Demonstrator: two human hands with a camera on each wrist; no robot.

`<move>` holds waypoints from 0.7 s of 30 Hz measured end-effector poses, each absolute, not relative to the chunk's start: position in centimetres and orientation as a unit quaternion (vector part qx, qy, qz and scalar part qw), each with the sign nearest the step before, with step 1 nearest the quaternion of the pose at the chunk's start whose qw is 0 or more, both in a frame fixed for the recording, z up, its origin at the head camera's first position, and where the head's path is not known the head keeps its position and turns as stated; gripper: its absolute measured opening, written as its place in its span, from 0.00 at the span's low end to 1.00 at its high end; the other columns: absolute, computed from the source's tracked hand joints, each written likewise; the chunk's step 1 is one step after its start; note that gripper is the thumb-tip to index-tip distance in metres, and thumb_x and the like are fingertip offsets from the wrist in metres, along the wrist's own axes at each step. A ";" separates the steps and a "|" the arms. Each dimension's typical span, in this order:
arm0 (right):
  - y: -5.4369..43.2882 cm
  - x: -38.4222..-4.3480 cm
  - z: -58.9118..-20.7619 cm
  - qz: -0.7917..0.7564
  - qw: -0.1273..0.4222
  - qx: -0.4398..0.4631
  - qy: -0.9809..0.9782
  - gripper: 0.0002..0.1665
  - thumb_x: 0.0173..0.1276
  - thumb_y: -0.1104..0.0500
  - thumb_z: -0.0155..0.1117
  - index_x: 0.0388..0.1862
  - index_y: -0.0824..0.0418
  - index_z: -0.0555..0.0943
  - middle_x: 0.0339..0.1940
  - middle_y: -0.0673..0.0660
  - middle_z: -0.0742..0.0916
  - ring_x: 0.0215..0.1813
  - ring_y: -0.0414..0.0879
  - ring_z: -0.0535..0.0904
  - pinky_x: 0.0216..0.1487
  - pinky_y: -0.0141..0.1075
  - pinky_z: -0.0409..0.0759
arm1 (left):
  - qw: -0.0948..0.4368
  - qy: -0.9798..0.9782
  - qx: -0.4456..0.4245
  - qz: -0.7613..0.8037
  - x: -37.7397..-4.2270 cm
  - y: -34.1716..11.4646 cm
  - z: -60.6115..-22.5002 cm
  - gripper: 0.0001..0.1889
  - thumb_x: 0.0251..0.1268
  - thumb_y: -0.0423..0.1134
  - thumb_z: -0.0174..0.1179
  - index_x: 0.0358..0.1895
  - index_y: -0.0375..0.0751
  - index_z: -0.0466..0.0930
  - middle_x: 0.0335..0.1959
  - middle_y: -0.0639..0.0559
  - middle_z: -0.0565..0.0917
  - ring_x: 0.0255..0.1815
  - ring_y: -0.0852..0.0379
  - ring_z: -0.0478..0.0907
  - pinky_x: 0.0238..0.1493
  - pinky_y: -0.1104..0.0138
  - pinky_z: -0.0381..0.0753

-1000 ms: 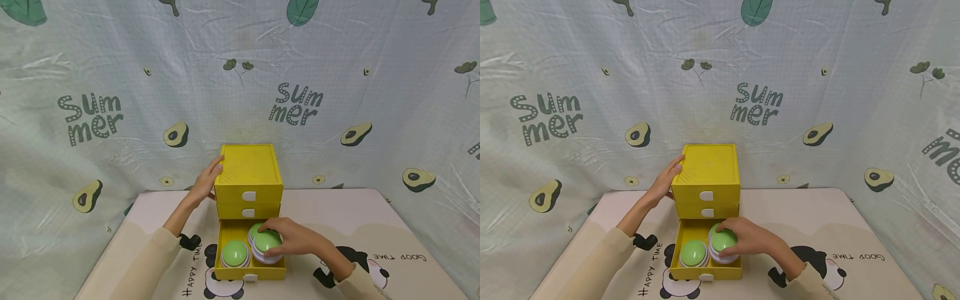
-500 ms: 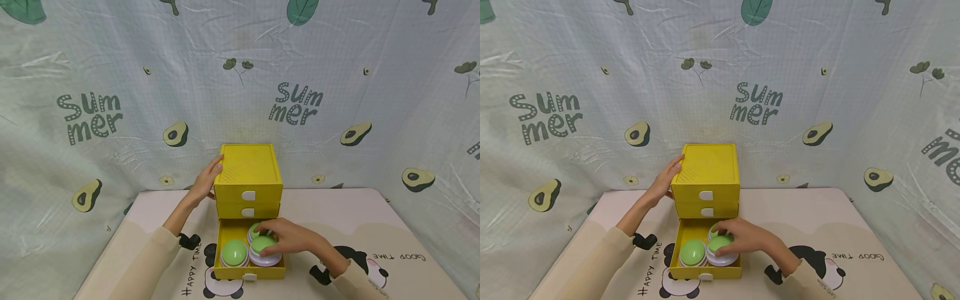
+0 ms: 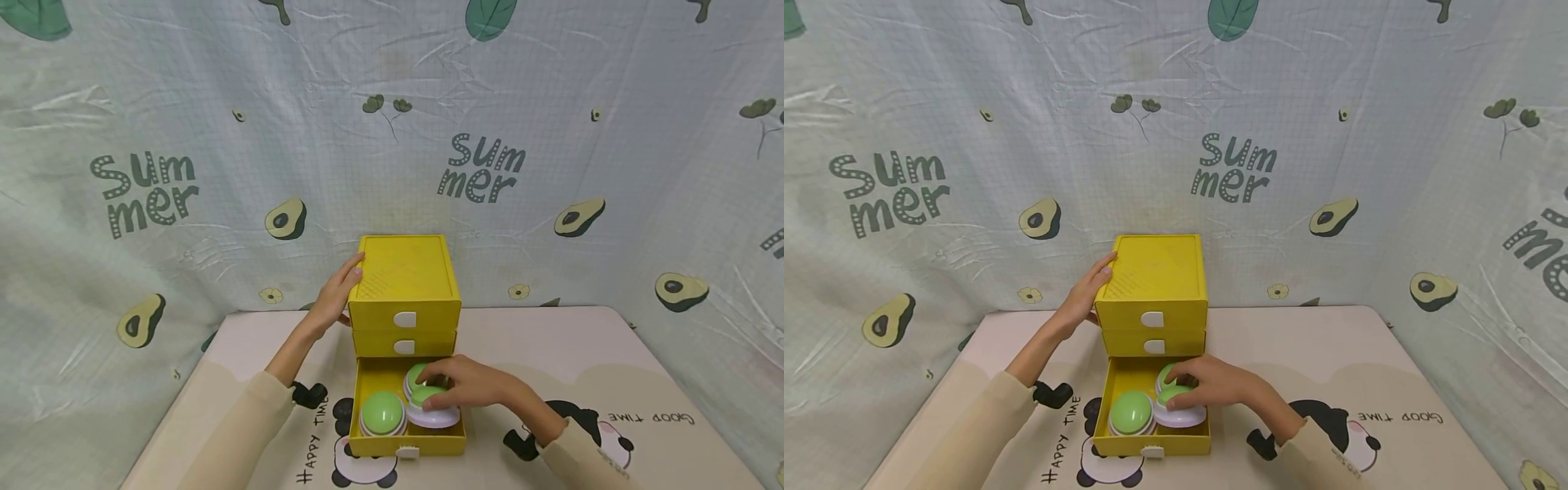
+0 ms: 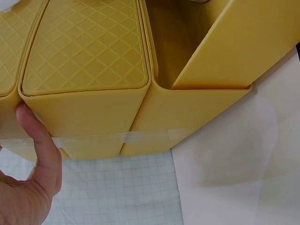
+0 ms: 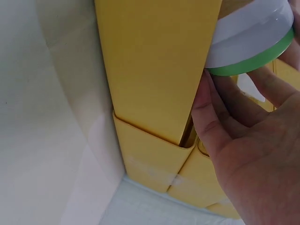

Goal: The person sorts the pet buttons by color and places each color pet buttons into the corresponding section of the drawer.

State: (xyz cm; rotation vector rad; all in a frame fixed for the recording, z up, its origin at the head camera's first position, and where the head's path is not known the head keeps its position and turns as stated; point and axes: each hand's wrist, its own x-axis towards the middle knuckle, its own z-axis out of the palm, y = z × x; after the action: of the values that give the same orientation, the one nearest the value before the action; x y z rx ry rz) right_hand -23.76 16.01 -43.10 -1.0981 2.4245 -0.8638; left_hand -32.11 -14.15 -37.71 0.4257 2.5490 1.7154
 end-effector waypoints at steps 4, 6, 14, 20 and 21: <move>16.0 -23.7 -43.1 -0.309 0.177 -0.386 0.851 0.26 0.70 0.42 0.70 0.60 0.55 0.84 0.54 0.48 0.88 0.49 0.33 0.79 0.53 0.31 0.82 | 0.020 0.821 0.138 0.554 -32.1 -14.2 -37.7 0.31 0.81 0.66 0.38 0.82 0.70 0.53 0.83 0.45 0.59 0.59 0.33 0.78 0.27 0.52 0.89; 16.0 -23.7 -43.1 -0.305 0.173 -0.392 0.851 0.27 0.69 0.41 0.70 0.60 0.55 0.84 0.55 0.48 0.88 0.49 0.33 0.79 0.53 0.31 0.82 | 0.020 0.821 0.139 0.554 -32.2 -14.2 -37.8 0.31 0.81 0.66 0.38 0.82 0.71 0.53 0.83 0.45 0.59 0.58 0.34 0.78 0.27 0.52 0.89; 15.9 -23.4 -43.5 -0.267 0.137 -0.416 0.859 0.27 0.68 0.39 0.71 0.60 0.50 0.84 0.57 0.45 0.86 0.58 0.36 0.79 0.64 0.37 0.80 | 0.020 0.820 0.140 0.555 -32.3 -14.2 -37.8 0.30 0.82 0.65 0.38 0.83 0.71 0.52 0.83 0.46 0.57 0.57 0.34 0.78 0.27 0.51 0.89; 15.8 -23.1 -43.6 -0.223 0.097 -0.423 0.873 0.28 0.67 0.37 0.71 0.60 0.49 0.84 0.58 0.46 0.85 0.60 0.39 0.77 0.64 0.39 0.79 | 0.019 0.817 0.142 0.559 -32.3 -14.2 -37.8 0.30 0.82 0.65 0.38 0.83 0.70 0.52 0.83 0.46 0.57 0.60 0.33 0.76 0.27 0.51 0.89; 15.8 -23.0 -43.6 -0.214 0.089 -0.424 0.875 0.28 0.66 0.36 0.72 0.60 0.48 0.85 0.58 0.47 0.85 0.59 0.40 0.77 0.64 0.39 0.79 | 0.019 0.817 0.142 0.559 -32.3 -14.2 -37.8 0.30 0.82 0.65 0.38 0.83 0.70 0.52 0.84 0.46 0.57 0.60 0.33 0.76 0.27 0.51 0.89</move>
State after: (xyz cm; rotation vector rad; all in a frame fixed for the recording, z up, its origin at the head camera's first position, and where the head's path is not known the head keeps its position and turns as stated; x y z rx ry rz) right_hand -23.02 15.75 -43.62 -1.2622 2.6034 -0.6362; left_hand -32.32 -14.17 -37.84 0.4421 2.5356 1.7349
